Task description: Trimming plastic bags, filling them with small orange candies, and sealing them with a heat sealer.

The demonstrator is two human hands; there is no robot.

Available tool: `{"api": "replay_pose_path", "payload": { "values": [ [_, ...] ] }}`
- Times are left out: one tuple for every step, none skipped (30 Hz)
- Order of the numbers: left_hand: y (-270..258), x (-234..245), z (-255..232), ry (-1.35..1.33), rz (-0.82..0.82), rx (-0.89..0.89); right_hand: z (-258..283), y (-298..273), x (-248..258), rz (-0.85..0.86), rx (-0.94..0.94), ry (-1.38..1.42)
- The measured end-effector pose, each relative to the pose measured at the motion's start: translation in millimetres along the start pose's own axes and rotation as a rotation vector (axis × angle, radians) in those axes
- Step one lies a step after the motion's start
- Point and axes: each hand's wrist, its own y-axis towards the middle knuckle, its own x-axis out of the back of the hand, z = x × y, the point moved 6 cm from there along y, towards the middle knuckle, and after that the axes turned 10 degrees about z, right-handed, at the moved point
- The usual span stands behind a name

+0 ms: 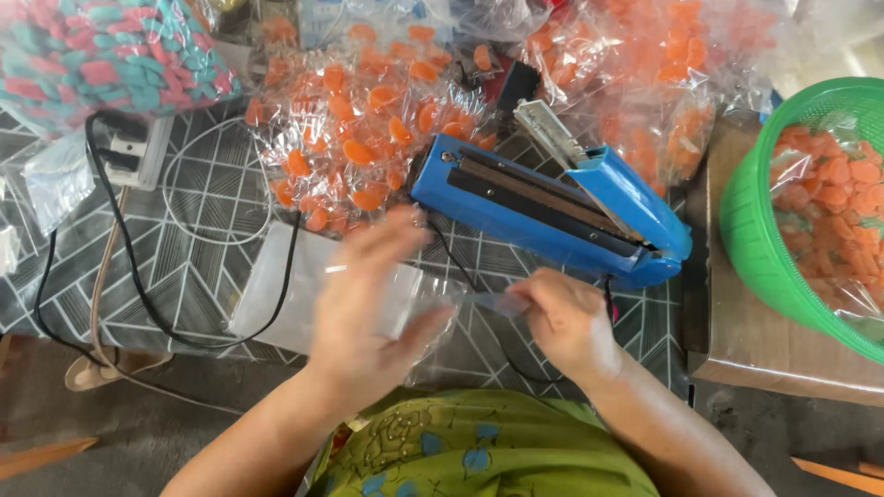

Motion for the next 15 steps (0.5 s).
{"api": "replay_pose_path", "payload": {
  "values": [
    [-5.0, -13.9, 8.6, 0.000, -0.003, 0.004, 8.2, 4.9, -2.4, 0.004, 0.001, 0.001],
    [-9.4, -31.7, 20.6, -0.111, 0.060, 0.052, 16.9, 9.8, -4.1, -0.003, 0.013, 0.039],
    [-12.2, -50.0, 32.6, -0.222, 0.120, 0.095, 24.8, 16.1, -4.6, -0.013, 0.029, 0.074],
    [-14.6, -55.1, 36.4, -0.222, 0.115, 0.093, 22.8, 15.3, -6.3, -0.011, 0.033, 0.071],
    [-18.0, -59.2, 45.5, -0.293, 0.082, 0.170, 20.5, 13.6, -7.3, -0.030, 0.018, 0.035],
    [-21.4, -64.1, 54.7, -0.365, 0.049, 0.246, 17.8, 12.0, -8.2, -0.049, 0.003, 0.000],
    [-25.0, -68.2, 58.8, -0.369, 0.051, 0.244, 13.6, 11.3, -7.9, -0.049, -0.001, -0.004],
    [-27.7, -71.2, 58.8, -0.144, 0.071, 0.201, 9.5, 10.6, -8.1, -0.043, -0.008, -0.054],
    [-31.1, -75.0, 58.4, 0.081, 0.088, 0.158, 5.5, 10.0, -8.4, -0.035, -0.014, -0.103],
    [-29.8, -75.1, 61.7, 0.078, 0.087, 0.157, 14.9, 20.5, -7.2, -0.033, -0.016, -0.106],
    [-28.2, -75.5, 64.5, 0.154, 0.102, 0.158, 25.7, 30.6, -2.9, -0.091, 0.012, -0.104],
    [-26.6, -76.1, 67.1, 0.230, 0.118, 0.159, 36.5, 40.2, 1.6, -0.148, 0.039, -0.102],
    [-19.4, -70.0, 60.9, 0.232, 0.118, 0.160, 33.4, 37.8, -0.6, -0.148, 0.039, -0.101],
    [-12.6, -62.5, 56.6, 0.098, 0.084, 0.183, 25.6, 35.7, -3.7, -0.126, -0.014, -0.004],
    [-5.1, -55.8, 52.5, -0.036, 0.050, 0.203, 17.7, 33.2, -6.6, -0.106, -0.070, 0.092]
  ]
}}
